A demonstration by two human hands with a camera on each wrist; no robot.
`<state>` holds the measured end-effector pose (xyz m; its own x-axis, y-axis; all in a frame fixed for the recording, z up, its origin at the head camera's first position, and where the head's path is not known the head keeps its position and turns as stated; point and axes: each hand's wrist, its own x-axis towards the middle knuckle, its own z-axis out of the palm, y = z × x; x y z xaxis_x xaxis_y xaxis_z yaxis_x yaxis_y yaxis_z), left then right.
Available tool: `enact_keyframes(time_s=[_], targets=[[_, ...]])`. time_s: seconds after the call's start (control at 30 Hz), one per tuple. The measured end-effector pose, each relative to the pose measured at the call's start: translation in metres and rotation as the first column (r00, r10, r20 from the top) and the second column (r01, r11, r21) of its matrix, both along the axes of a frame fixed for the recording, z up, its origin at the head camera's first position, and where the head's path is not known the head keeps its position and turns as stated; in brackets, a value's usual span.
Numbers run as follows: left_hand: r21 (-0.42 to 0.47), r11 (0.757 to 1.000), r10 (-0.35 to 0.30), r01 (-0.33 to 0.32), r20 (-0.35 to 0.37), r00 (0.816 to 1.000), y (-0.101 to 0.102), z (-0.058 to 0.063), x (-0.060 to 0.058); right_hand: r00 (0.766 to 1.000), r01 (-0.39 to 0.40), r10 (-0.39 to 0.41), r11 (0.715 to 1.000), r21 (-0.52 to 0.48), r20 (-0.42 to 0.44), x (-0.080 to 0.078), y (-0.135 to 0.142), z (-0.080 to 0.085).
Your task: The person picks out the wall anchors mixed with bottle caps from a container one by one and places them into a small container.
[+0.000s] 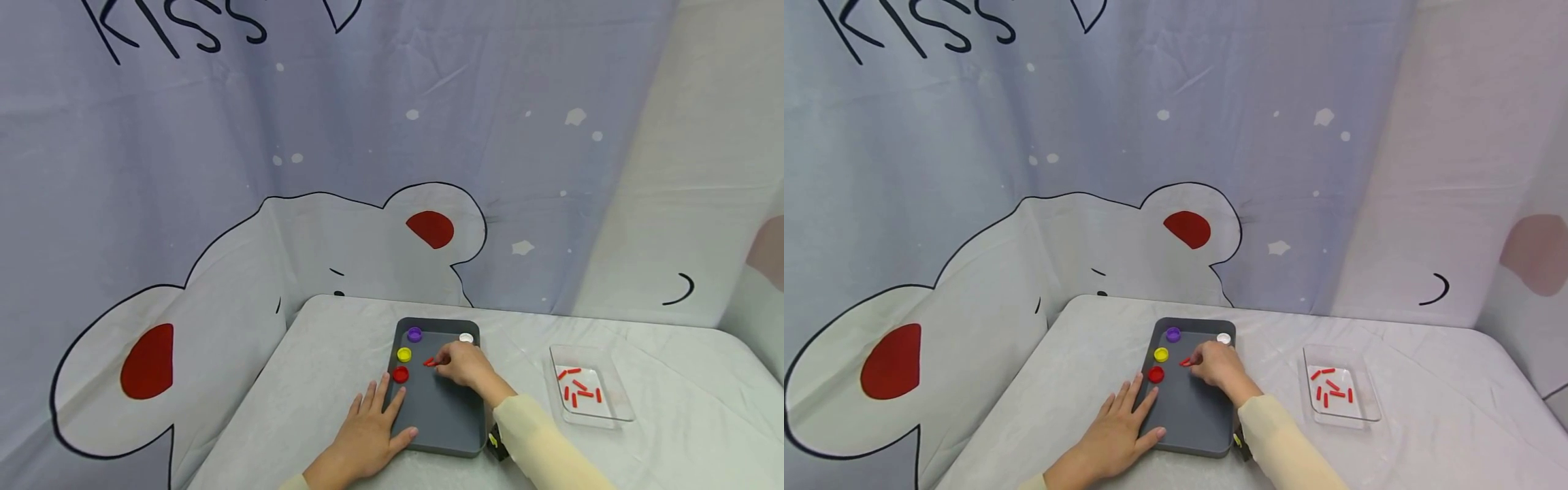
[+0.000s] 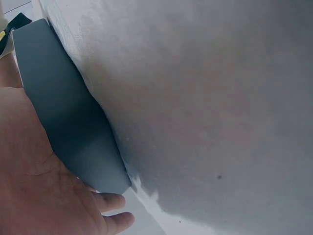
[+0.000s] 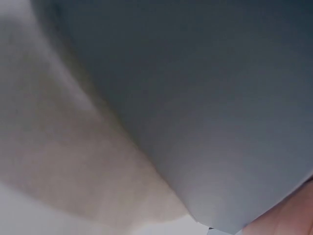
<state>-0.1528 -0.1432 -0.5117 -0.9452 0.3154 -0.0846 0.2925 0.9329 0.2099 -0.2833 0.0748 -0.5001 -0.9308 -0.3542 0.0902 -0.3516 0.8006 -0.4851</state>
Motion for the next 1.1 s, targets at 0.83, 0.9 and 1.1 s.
enact_keyframes(time_s=[0.83,0.9,1.1], targets=[[0.007,1.000,-0.003,0.004,-0.008,1.000,-0.0009,-0.0010,-0.0004,0.999,0.013,-0.017,0.988,0.157,0.028,-0.0069,-0.0065,0.0013],[0.006,1.000,-0.004,0.004,-0.007,1.000,-0.0009,-0.0014,-0.0004,0.999,0.018,-0.022,0.987,0.161,0.023,-0.0068,-0.0067,0.0011],[0.008,1.000,-0.007,0.007,0.000,1.000,-0.0019,-0.0027,-0.0008,1.000,0.008,-0.006,0.984,0.176,-0.011,-0.0067,-0.0072,0.0010]])
